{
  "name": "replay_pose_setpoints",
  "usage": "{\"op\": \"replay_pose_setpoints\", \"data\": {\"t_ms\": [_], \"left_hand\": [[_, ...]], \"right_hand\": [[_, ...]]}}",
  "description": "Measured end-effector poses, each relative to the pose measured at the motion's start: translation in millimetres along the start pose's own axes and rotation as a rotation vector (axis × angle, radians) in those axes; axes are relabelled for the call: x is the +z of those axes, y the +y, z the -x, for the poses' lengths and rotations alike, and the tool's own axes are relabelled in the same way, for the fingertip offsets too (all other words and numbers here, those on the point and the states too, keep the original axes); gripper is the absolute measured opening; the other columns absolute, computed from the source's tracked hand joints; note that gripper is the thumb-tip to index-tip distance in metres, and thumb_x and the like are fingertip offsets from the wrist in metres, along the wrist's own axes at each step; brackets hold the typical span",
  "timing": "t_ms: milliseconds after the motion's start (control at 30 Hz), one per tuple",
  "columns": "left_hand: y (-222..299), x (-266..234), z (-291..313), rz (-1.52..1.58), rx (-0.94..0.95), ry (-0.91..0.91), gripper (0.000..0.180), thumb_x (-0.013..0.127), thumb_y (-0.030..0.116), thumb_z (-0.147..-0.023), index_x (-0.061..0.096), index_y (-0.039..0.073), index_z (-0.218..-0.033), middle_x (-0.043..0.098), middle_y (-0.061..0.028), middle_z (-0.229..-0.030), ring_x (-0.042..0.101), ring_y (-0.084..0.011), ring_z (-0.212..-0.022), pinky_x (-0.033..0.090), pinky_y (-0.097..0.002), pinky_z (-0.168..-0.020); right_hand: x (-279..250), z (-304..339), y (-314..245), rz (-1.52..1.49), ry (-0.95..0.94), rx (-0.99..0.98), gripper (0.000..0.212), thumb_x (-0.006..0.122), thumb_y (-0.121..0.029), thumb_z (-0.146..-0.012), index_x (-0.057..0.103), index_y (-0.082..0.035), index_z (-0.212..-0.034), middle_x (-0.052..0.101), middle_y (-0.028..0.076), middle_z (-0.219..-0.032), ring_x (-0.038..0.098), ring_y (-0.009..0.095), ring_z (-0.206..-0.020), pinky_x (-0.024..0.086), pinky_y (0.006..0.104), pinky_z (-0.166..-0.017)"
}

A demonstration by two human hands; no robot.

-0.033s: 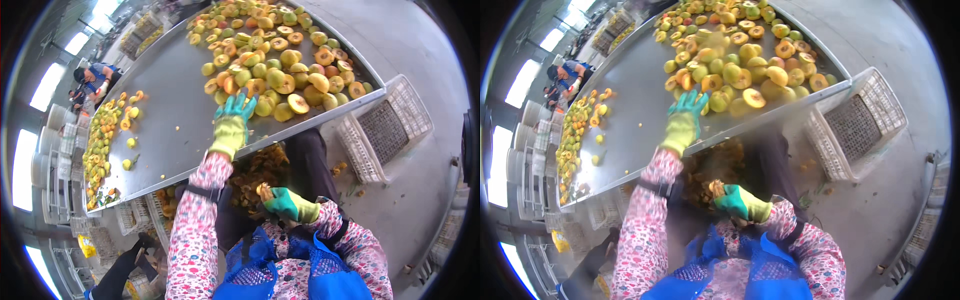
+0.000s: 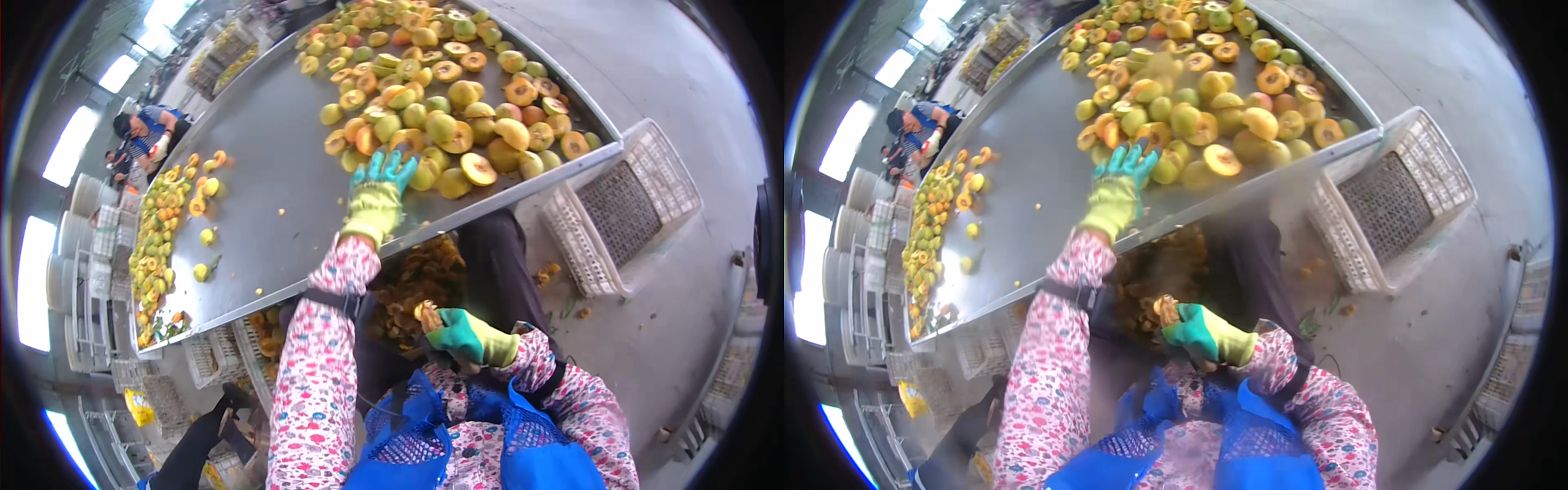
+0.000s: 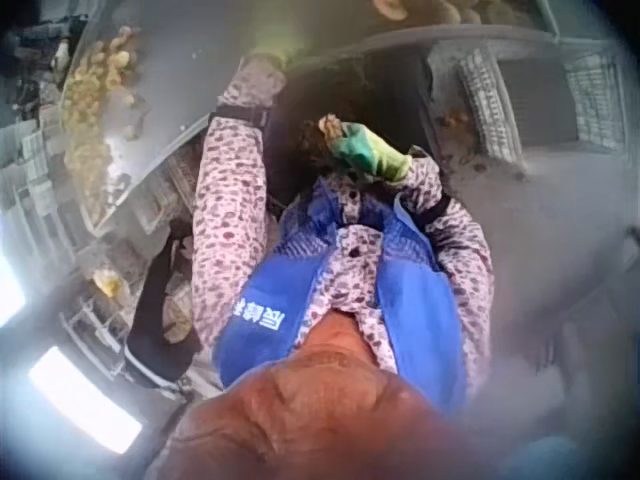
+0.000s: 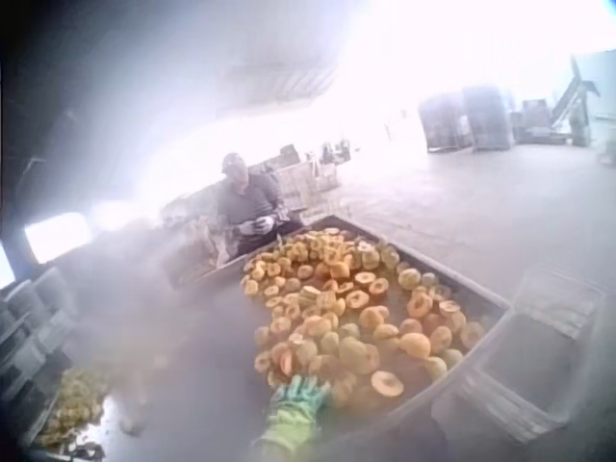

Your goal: Pitting and sorting stone fruit at an industrial processing table.

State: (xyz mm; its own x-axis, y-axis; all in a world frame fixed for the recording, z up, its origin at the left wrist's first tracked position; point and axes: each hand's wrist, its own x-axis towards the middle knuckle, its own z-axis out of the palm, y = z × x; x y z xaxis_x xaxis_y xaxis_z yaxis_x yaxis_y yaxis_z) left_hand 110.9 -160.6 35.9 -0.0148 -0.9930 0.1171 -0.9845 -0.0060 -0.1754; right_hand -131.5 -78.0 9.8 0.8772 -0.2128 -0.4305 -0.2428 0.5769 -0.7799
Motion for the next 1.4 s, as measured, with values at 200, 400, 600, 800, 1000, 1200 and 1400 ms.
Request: {"op": "replay_pose_setpoints", "data": {"t_ms": [200, 400, 600, 800, 1000, 1200, 1400], "left_hand": [[-10.8, 14.2, -11.5, -0.05, -0.191, -0.141, 0.071, 0.071, 0.015, -0.069, 0.044, 0.024, -0.134, 0.06, -0.0053, -0.11, 0.058, -0.027, -0.105, 0.046, -0.045, -0.085], [-24.7, -7.1, 74.1, 1.486, -0.699, 0.265, 0.032, 0.059, 0.025, -0.088, 0.049, 0.011, -0.116, 0.064, -0.0088, -0.093, 0.065, -0.0217, -0.068, 0.052, -0.0309, -0.051], [25.1, -57.8, 144.6, 2.054, -0.79, 0.374, 0.039, 0.058, 0.033, -0.09, 0.051, 0.012, -0.122, 0.061, -0.0064, -0.087, 0.063, -0.0196, -0.066, 0.052, -0.028, -0.051], [62.3, -40.8, 175.7, 1.694, -0.563, 0.61, 0.045, 0.045, 0.023, -0.097, 0.04, 0.002, -0.135, 0.055, -0.0141, -0.12, 0.061, -0.0214, -0.1, 0.056, -0.0325, -0.079], [84.2, -34.1, 177.8, 1.476, -0.511, 0.537, 0.047, 0.034, 0.034, -0.102, 0.042, -0.002, -0.131, 0.057, -0.0165, -0.12, 0.057, -0.0215, -0.106, 0.046, -0.0315, -0.093], [99.1, -43.6, 170.0, 1.438, -0.582, 0.559, 0.047, 0.037, 0.04, -0.101, 0.046, 0.001, -0.126, 0.058, -0.0134, -0.116, 0.057, -0.0188, -0.101, 0.046, -0.0309, -0.09], [112.1, -32.5, 163.7, 1.27, -0.604, 0.69, 0.042, 0.041, 0.04, -0.1, 0.049, 0.004, -0.122, 0.058, -0.0099, -0.11, 0.055, -0.0141, -0.092, 0.046, -0.0273, -0.083]], "right_hand": [[-9.5, -7.8, -24.5, -0.149, -0.197, -0.146, 0.027, 0.064, -0.021, -0.083, 0.055, -0.005, -0.104, 0.058, 0.001, -0.081, 0.056, 0.01, -0.072, 0.047, 0.0272, -0.062], [-21.0, -58.9, -40.1, 0.006, 0.111, -0.1, 0.023, 0.064, -0.023, -0.08, 0.057, -0.004, -0.091, 0.057, 0.004, -0.078, 0.059, 0.014, -0.069, 0.048, 0.0283, -0.056], [-15.0, -46.1, -22.4, 0.246, 0.108, -0.269, 0.027, 0.061, -0.024, -0.082, 0.057, -0.004, -0.099, 0.062, 0.007, -0.084, 0.06, 0.016, -0.075, 0.047, 0.0306, -0.061], [33.2, -15.1, -25.8, 0.75, 0.523, -0.488, 0.027, 0.06, -0.021, -0.082, 0.054, -0.006, -0.103, 0.064, 0.017, -0.08, 0.063, 0.033, -0.074, 0.049, 0.0414, -0.067], [47.2, -7.4, -27.2, 1.038, 0.483, -0.521, 0.042, 0.065, -0.012, -0.072, 0.05, 0.001, -0.11, 0.063, 0.02, -0.079, 0.062, 0.039, -0.071, 0.048, 0.0461, -0.06], [49.7, -6.8, -21.6, 1.11, 0.466, -0.504, 0.028, 0.064, -0.019, -0.08, 0.05, -0.004, -0.098, 0.065, 0.018, -0.082, 0.064, 0.036, -0.073, 0.05, 0.0443, -0.063], [49.3, -9.7, -16.1, 1.211, 0.508, -0.52, 0.031, 0.063, -0.016, -0.076, 0.051, -0.002, -0.101, 0.064, 0.014, -0.084, 0.065, 0.029, -0.071, 0.05, 0.0379, -0.06]]}}
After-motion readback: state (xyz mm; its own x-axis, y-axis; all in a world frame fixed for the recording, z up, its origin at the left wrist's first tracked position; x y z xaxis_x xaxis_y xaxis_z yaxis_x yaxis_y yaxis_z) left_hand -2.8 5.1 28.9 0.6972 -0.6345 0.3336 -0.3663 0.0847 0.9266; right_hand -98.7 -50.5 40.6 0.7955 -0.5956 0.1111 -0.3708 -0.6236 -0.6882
